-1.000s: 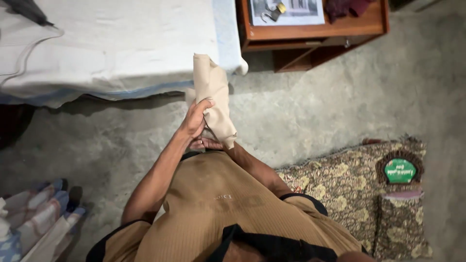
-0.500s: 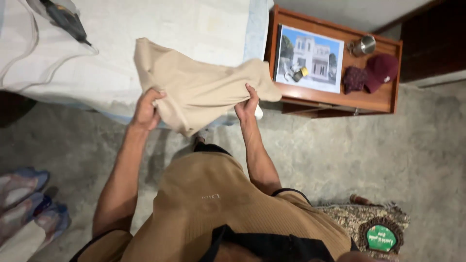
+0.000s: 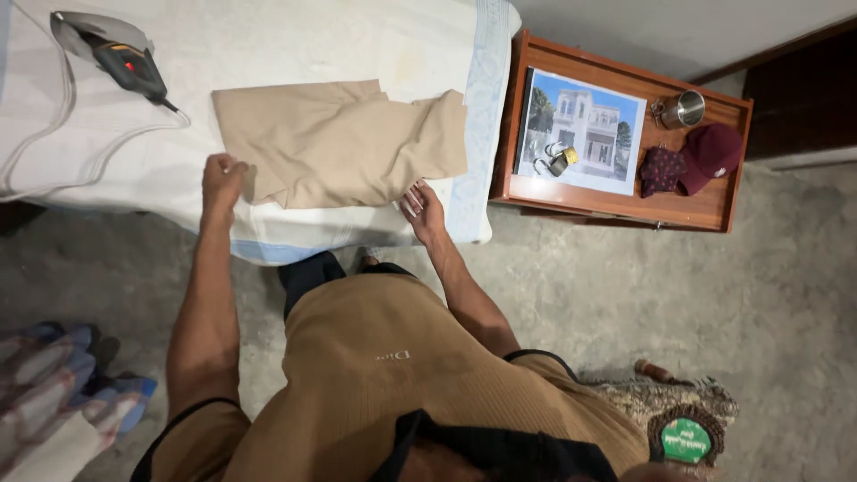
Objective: The person is ironing a pair of beige pants on an ironing board.
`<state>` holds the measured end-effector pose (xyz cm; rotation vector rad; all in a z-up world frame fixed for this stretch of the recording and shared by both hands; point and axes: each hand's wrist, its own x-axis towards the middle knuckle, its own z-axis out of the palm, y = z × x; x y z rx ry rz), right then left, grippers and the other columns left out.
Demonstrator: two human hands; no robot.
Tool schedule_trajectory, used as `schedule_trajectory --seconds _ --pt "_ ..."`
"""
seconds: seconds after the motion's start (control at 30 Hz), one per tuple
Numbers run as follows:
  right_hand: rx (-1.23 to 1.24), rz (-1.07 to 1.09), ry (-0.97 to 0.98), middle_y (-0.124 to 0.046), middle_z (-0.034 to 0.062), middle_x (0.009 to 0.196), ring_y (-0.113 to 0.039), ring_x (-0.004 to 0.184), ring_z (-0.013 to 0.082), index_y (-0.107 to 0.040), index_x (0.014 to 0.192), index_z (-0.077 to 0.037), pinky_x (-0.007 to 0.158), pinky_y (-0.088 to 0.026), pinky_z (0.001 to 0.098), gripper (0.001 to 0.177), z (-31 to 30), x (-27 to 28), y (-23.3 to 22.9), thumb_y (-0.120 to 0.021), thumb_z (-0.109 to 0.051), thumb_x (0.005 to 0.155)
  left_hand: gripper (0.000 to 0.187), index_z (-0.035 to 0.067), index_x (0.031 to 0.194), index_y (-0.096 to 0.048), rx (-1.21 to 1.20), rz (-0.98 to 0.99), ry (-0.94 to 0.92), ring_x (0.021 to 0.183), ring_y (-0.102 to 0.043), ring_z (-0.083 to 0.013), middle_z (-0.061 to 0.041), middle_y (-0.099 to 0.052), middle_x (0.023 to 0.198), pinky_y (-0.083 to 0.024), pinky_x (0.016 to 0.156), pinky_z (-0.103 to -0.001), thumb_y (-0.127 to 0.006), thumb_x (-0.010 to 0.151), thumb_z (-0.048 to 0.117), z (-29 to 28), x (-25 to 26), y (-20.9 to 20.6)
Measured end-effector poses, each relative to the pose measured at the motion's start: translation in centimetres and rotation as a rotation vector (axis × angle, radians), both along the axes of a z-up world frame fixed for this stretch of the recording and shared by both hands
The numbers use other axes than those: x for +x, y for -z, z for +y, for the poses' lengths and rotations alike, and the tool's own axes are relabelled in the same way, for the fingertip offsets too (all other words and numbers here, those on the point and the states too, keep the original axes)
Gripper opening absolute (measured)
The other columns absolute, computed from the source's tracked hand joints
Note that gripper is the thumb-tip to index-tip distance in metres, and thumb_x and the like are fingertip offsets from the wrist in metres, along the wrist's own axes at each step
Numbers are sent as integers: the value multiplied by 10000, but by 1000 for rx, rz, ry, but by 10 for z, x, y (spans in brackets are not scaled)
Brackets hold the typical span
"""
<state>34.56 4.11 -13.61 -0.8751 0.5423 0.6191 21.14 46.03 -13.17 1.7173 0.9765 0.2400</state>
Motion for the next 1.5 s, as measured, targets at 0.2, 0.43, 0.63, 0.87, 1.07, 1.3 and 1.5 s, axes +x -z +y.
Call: schedule_trajectory --seconds 0.2,0.43,0.63,0.87,1.07,1.3,1.5 --pt "-109 9 142 -651 30 1099 -638 1068 189 -649 1131 -109 965 -530 400 288 -2 12 37 -702 -259 891 729 -119 1285 -491 146 137 75 1041 -619 -320 -240 -630 1153 -506 925 -397 -880 834 302 2 9 12" --pt "-366 -33 197 -528 14 701 -471 559 142 -561 922 -89 527 -422 312 313 57 32 -10 -813 -273 912 732 -135 1253 -492 -71 258 4 993 -647 -333 -259 -654 1105 -524 873 -412 -869 775 271 29 32 11" --pt "-483 -81 280 -526 0 631 -427 457 140 -596 800 -128 428 -331 334 193 91 33 15 -784 -166 816 458 -56 1261 -572 -465 -55 251 946 -618 -183 -94 -654 1080 -520 814 -327 -684 839 82 50 49 -32" --pt "-510 -18 256 -509 46 668 -443 560 174 -591 807 -38 488 -354 343 156 108 19 -3 -719 -128 806 398 -45 1319 -604 -445 -351 442 1015 -576 -118 -52 -660 1137 -474 931 -255 -523 934 18 65 93 -149" --pt "-269 94 400 -572 105 775 -507 626 216 -627 956 -23 523 -401 355 258 94 33 2 -737 -216 826 511 -40 1409 -582 -226 -317 529 1016 -604 -140 -84 -693 1146 -483 931 -260 -499 906 -7 59 128 -227" --pt "-421 168 688 -607 115 930 -634 834 281 -428 1154 -66 650 -547 437 533 77 74 -21 -810 -124 787 481 -31 1378 -560 -22 -133 592 1073 -685 -246 -177 -716 1222 -524 934 -336 -607 904 33 47 139 -170" --pt "-464 87 425 -657 134 928 -620 820 278 -585 1169 58 669 -520 408 527 49 97 -1 -820 -220 788 571 21 1457 -501 -15 55 685 1145 -690 -294 -187 -687 1310 -531 1000 -390 -647 912 106 13 151 -148"
